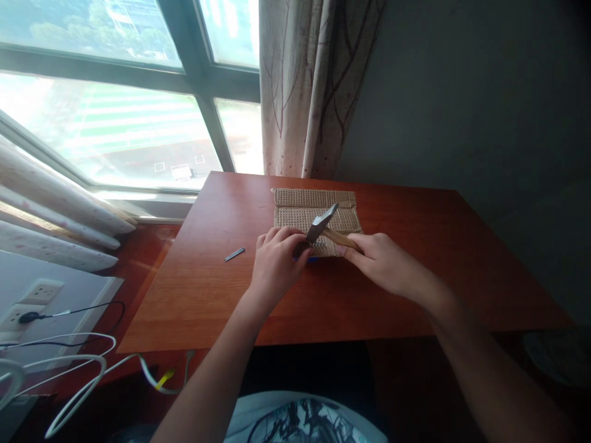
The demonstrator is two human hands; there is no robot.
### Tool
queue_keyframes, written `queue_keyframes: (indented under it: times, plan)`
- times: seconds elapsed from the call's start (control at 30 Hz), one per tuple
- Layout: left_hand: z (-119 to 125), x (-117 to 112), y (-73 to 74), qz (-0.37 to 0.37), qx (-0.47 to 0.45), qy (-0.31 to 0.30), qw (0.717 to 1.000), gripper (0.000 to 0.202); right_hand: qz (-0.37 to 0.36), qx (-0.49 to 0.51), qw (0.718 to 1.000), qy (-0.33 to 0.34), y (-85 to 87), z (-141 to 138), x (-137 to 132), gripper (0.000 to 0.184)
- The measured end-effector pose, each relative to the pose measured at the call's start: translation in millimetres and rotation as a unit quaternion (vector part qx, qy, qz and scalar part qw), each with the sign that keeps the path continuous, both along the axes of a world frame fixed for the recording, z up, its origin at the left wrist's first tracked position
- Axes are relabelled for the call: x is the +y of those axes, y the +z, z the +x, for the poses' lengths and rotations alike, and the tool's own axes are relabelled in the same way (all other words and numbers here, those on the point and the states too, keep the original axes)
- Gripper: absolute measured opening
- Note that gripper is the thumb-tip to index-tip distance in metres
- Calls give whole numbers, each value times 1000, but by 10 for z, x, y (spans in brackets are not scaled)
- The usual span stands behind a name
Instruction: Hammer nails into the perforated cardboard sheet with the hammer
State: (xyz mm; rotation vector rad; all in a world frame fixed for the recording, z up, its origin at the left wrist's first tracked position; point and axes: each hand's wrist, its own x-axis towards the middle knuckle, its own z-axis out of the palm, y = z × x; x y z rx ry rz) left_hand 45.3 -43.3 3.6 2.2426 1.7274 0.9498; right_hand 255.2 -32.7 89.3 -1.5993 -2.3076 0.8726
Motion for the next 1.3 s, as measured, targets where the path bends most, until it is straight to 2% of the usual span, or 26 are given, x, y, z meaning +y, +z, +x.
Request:
queue_keyframes:
  times: [0.83, 1.0, 1.1, 1.2, 1.3]
  plan:
    - [-21, 0, 25, -11, -6, -7, 1000, 14, -1, 22, 1000, 6, -91, 20, -9, 34]
    - [-21, -2, 33, -15, -8, -12, 1000, 13, 54, 51, 997, -24, -83, 106, -17, 36]
    - [-16, 0, 29, -14, -8, -9, 1000, 12, 140, 139, 976, -90, -133, 199, 13, 34]
    - [-10, -1, 34, -13, -1, -6, 1000, 12, 204, 275, 921, -184, -232, 276, 92, 41]
    - [-8, -5, 58, -19, 17, -5, 1000, 13, 214, 369, 877, -222, -339, 317, 200, 52]
